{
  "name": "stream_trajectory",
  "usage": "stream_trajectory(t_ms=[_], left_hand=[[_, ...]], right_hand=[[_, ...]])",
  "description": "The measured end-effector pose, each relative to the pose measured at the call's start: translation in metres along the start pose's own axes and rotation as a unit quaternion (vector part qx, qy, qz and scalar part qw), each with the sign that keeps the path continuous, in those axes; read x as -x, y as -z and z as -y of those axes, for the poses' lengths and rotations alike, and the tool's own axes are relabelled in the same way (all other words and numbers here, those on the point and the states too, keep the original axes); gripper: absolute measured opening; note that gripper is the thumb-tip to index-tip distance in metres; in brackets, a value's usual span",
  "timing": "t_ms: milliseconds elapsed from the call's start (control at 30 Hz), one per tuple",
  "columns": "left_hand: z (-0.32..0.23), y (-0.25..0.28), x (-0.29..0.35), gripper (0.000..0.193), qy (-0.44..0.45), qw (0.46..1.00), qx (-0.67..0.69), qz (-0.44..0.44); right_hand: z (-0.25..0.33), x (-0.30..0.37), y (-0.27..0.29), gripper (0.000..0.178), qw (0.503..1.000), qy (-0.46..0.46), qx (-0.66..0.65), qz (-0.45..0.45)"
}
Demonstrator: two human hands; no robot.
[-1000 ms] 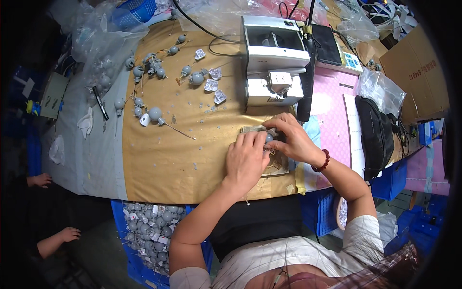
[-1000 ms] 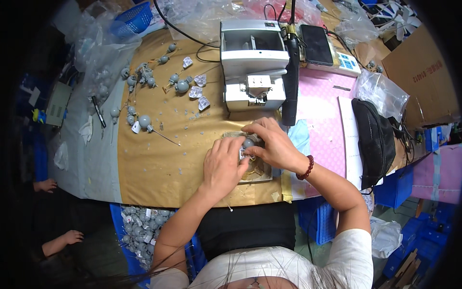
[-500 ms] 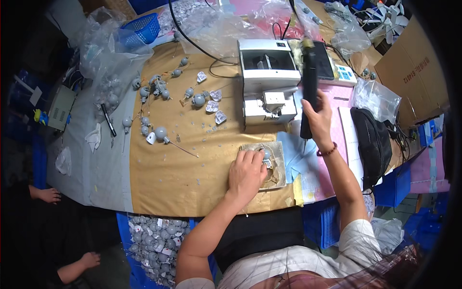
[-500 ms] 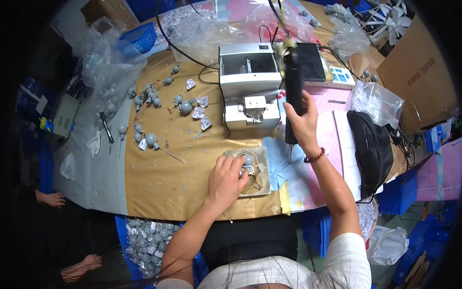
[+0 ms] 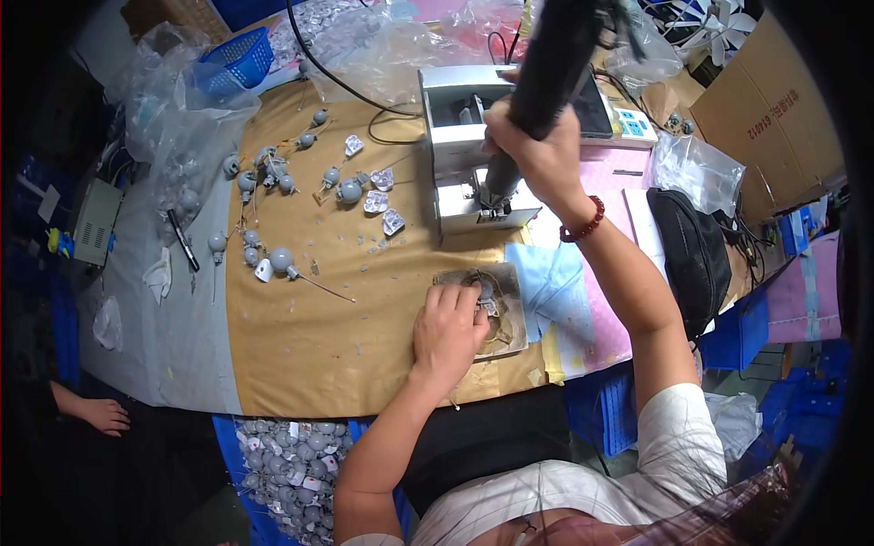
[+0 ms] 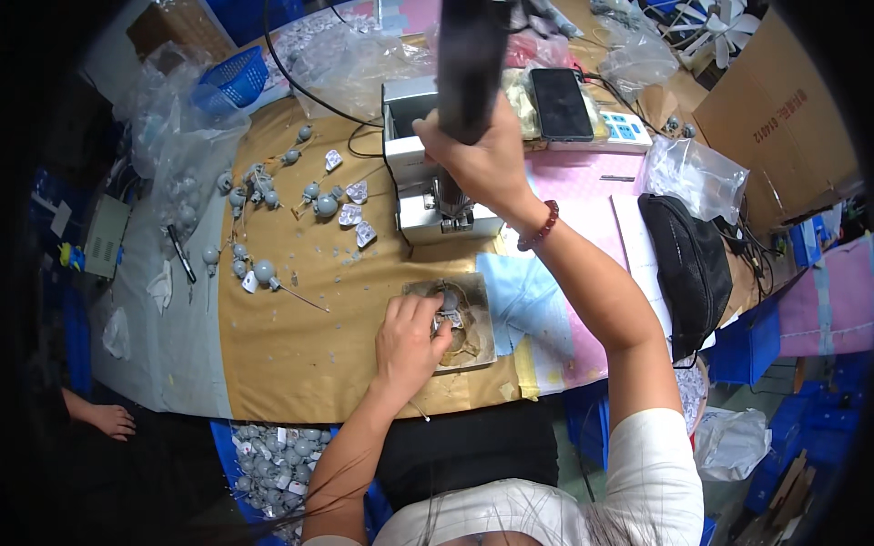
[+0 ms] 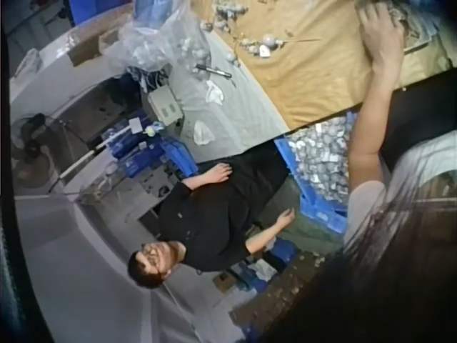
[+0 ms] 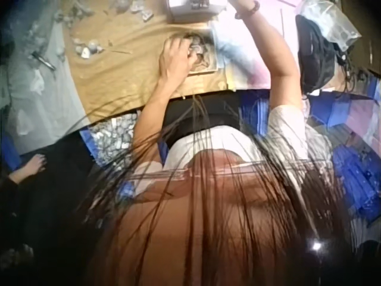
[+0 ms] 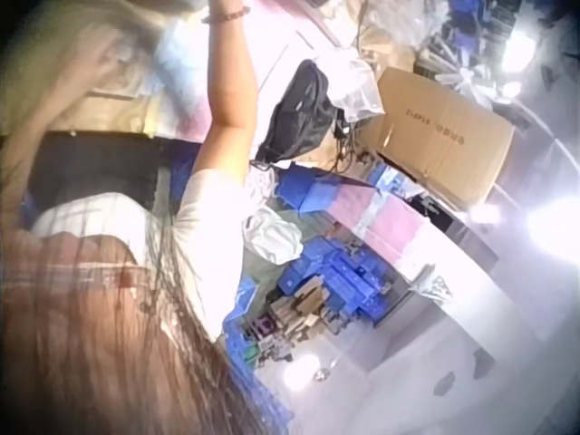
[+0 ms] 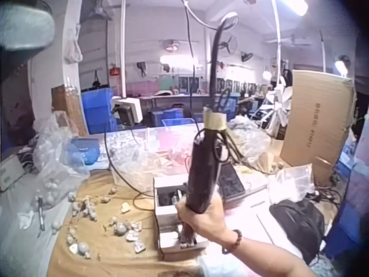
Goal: Assembling and processing small toy components at a factory workbench.
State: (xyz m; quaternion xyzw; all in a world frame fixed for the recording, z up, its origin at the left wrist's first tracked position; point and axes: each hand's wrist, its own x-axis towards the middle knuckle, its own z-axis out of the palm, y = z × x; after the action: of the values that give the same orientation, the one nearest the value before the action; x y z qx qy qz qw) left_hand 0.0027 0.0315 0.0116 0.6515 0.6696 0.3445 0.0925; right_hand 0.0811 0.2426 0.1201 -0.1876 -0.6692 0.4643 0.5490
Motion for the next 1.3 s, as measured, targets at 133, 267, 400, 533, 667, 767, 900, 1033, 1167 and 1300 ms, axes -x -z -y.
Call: stream_trajectory(t_ms=[133,267,400,533,667,767,900,1033,1167,1300], left_hand=[[0.001,0.005,0.000,0.033,0.005,1.000,0.008,0.014],[0.004,0.001,0.001,0.032,0.010,1.000,0.010,-0.002],[0.004,0.001,0.000,0.031,0.002,1.000,0.010,0.002],[0.003,0.000,0.001,0.038,0.002,1.000,-0.007,0.008],[0.005,-0.004,0.001,0.035,-0.005,1.000,-0.004,-0.004],[0.006,-0.003,0.001,0.033,-0.014,1.000,-0.014,-0.020],[0.006,-0.003,0.000,0.032,-0.018,1.000,-0.014,-0.016],[0.005,-0.003,0.000,0.032,-0.020,1.000,-0.012,-0.021],[0.006,-0.004,0.002,0.032,-0.017,1.000,-0.015,-0.014],[0.007,-0.004,0.002,0.031,-0.018,1.000,-0.015,-0.015]], right_hand=[[-0.003,0.003,-0.011,0.038,0.990,-0.140,-0.023,0.025],[0.020,0.046,-0.014,0.047,0.979,-0.189,-0.054,0.044],[0.033,0.086,-0.013,0.047,0.981,-0.173,-0.054,0.064],[0.033,0.104,-0.014,0.073,0.983,-0.150,-0.037,0.095],[0.035,0.108,-0.013,0.034,0.983,-0.144,-0.056,0.100],[0.033,0.112,-0.012,0.019,0.981,-0.132,-0.086,0.114],[0.032,0.111,-0.010,0.018,0.980,-0.124,-0.094,0.123],[0.032,0.110,-0.010,0.019,0.981,-0.119,-0.089,0.127],[0.032,0.112,-0.012,0.022,0.979,-0.126,-0.107,0.118],[0.030,0.110,-0.009,0.047,0.984,-0.065,-0.055,0.154]])
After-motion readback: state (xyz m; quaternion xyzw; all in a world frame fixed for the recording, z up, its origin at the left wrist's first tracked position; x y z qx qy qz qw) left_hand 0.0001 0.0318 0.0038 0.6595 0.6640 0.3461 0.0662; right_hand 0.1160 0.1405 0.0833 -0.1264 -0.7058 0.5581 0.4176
